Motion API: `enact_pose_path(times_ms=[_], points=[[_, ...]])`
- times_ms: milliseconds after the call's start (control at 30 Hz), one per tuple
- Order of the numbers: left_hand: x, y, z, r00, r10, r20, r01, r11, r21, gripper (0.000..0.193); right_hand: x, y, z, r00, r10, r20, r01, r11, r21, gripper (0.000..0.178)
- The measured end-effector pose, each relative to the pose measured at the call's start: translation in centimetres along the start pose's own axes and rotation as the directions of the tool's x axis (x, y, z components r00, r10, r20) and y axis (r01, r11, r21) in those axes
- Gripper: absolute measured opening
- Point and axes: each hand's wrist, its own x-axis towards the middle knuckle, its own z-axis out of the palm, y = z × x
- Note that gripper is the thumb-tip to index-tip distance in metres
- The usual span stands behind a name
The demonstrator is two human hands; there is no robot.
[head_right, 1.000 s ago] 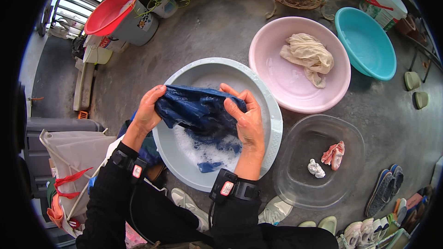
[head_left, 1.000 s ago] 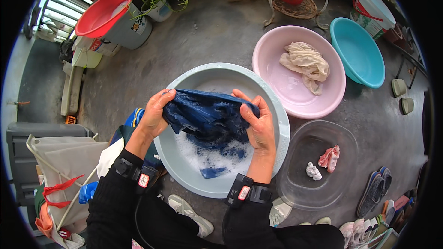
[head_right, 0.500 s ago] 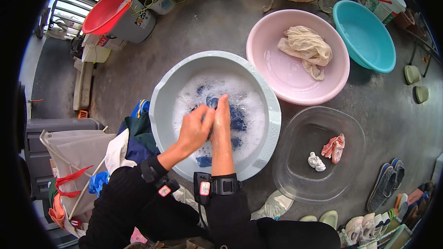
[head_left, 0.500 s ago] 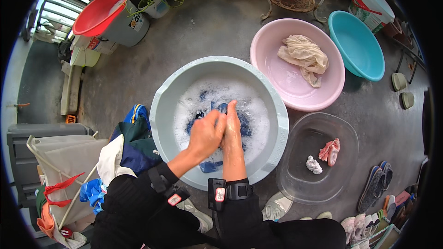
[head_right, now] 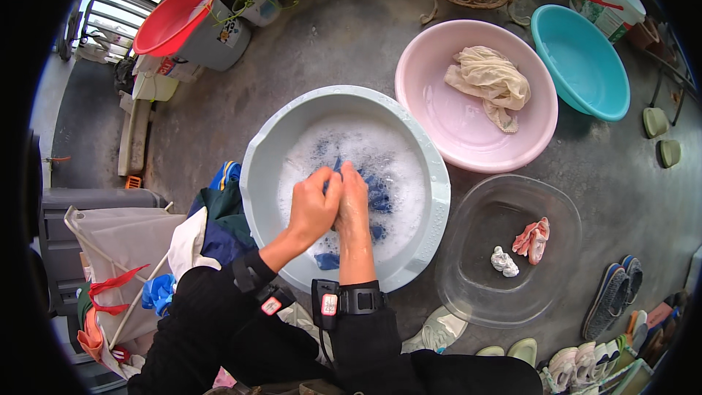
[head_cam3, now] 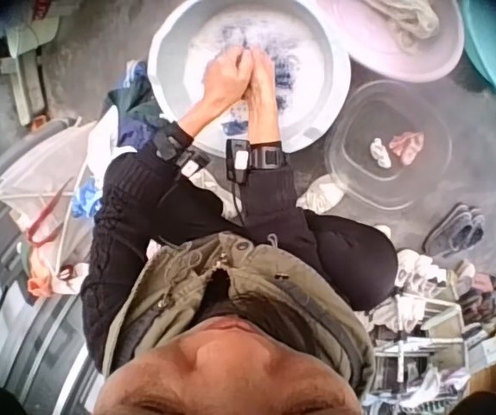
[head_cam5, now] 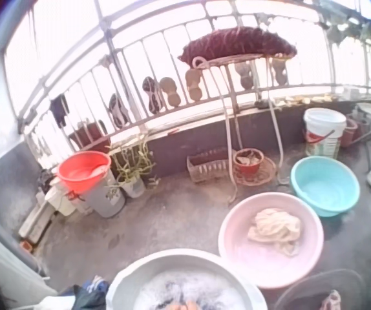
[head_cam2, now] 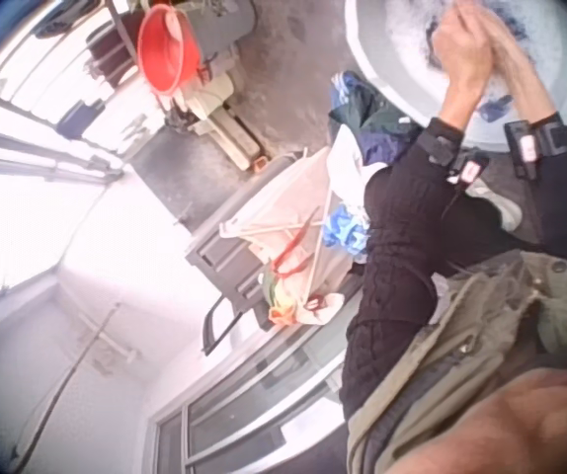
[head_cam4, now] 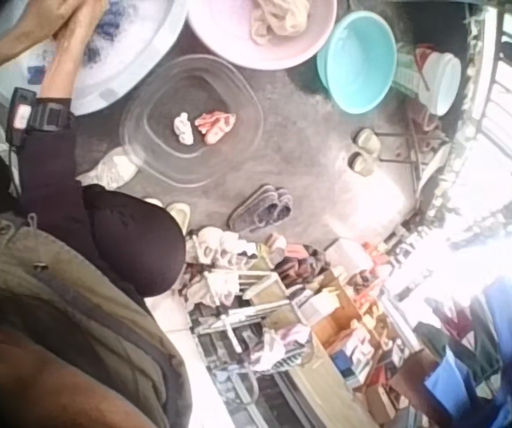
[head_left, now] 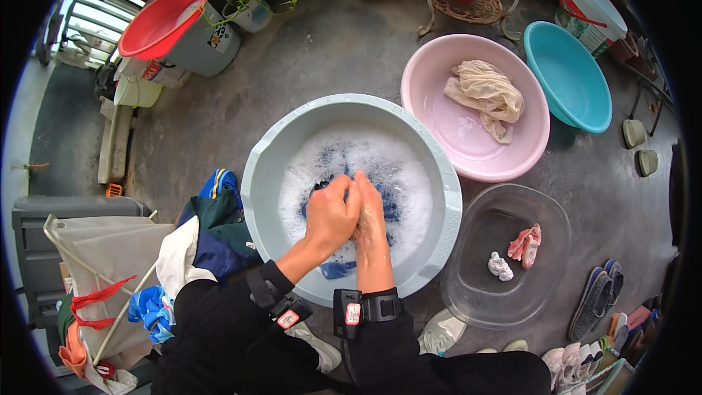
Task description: The person hand-washes several garments in a basin of soapy water. They scrub and rinse a light-colored cloth, then a pair of blue jeans, and finally a blue jacket, moving each item to a separate basin after washing.
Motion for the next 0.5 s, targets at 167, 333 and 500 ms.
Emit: enact_pose_path(times_ms=[167,333,500], points=[[0.9,-2.5,0.8,0.984,-0.076,-0.163,0.088,0.994,0.072,0.03,0.0,-0.1,-0.4,0.999,-0.022,-0.025,0.015,0.967,-0.253,0.037],[1.7,-5.2,1.6,0.998,0.047,-0.032,-0.045,0.997,0.06,0.034,0.8,-1.0,-0.9,1.0,-0.009,0.029,0.008,1.0,0.03,0.031],[4.3,-10.1,1.4,0.929,-0.187,-0.318,0.184,0.982,-0.039,0.035,3.6,-1.7,-1.4,0.931,-0.316,-0.185,0.209,0.874,-0.439,0.041]])
